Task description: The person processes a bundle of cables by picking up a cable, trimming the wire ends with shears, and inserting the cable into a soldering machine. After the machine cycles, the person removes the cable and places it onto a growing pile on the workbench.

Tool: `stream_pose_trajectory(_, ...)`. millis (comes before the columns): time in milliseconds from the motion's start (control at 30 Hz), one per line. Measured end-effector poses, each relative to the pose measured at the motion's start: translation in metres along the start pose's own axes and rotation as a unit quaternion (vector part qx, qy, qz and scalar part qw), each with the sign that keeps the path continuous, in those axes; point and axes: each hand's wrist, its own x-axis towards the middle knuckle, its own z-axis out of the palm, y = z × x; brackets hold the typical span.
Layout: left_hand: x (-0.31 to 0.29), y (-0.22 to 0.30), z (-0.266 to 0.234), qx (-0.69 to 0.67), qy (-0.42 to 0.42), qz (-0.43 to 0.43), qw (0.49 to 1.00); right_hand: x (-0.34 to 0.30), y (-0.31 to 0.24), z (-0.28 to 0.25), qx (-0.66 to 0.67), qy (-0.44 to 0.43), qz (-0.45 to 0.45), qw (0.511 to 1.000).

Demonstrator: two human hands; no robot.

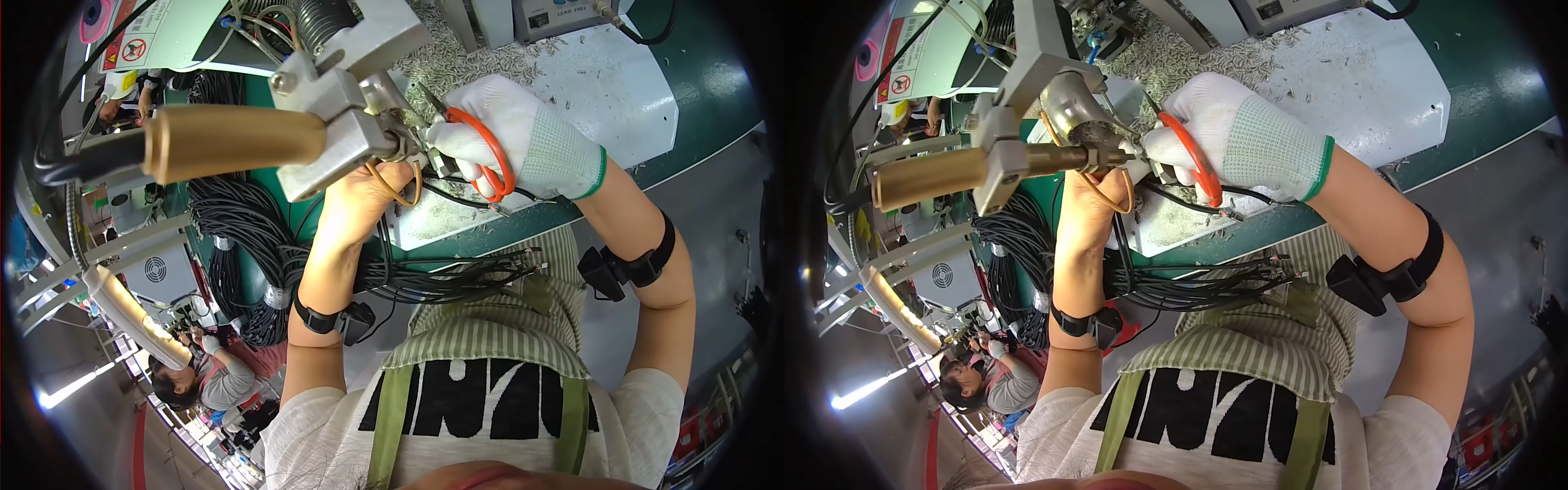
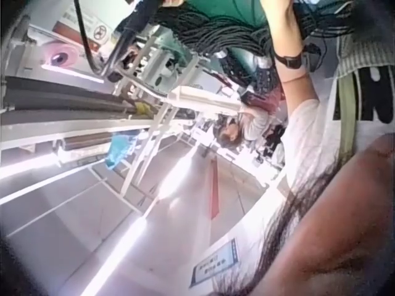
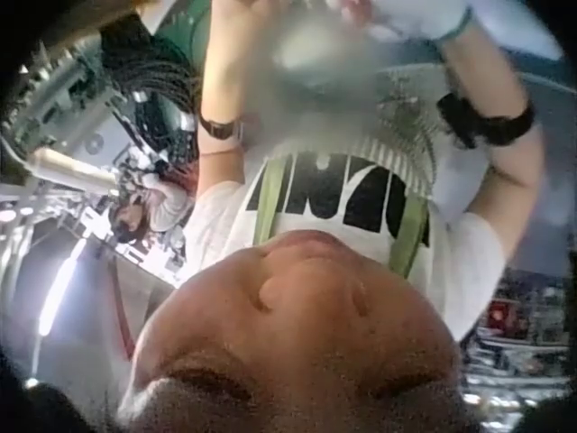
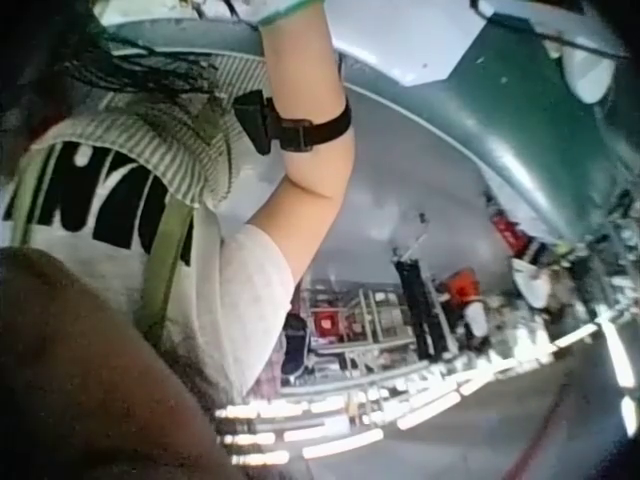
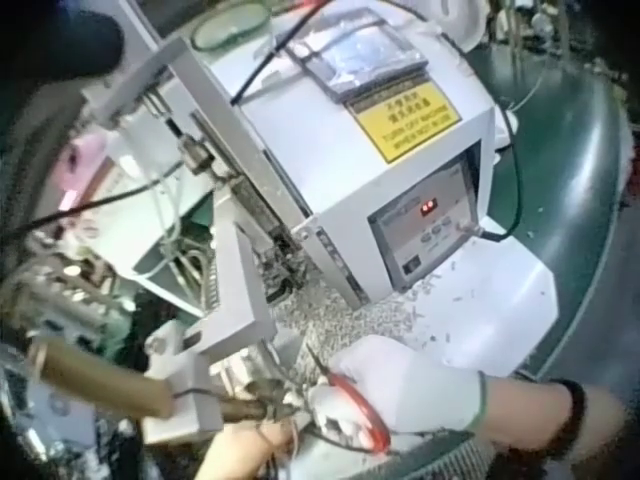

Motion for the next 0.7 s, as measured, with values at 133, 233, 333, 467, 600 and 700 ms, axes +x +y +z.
stream_pose_trajectory(133, 0.002, 0.003, -0.004, -0.011, -0.049, -0.023, 0.998, -0.003, -0.013, 0.001, 0.033, 0.001, 0.090, 0.995)
stream_pose_trajectory(233, 0.009, -0.002, -0.010, 0.019, -0.090, -0.006, 0.996, -0.001, -0.008, 0.002, 0.001, 0.014, 0.056, 0.998)
stream_pose_trajectory(333, 0.014, -0.025, -0.018, -0.188, -0.136, -0.001, 0.973, 0.002, -0.010, 0.007, -0.029, 0.049, 0.064, 0.996)
stream_pose_trajectory(467, -0.007, -0.019, 0.004, -0.177, 0.084, 0.057, 0.979, -0.021, 0.004, -0.002, 0.042, 0.010, -0.020, 0.999)
stream_pose_trajectory(600, -0.065, -0.018, -0.017, -0.148, -0.124, 0.037, 0.981, -0.085, -0.028, 0.007, -0.322, 0.099, 0.008, 0.942)
stream_pose_trajectory(700, -0.079, -0.004, -0.004, -0.128, -0.260, -0.040, 0.956, -0.098, -0.034, 0.027, -0.406, 0.161, -0.066, 0.897)
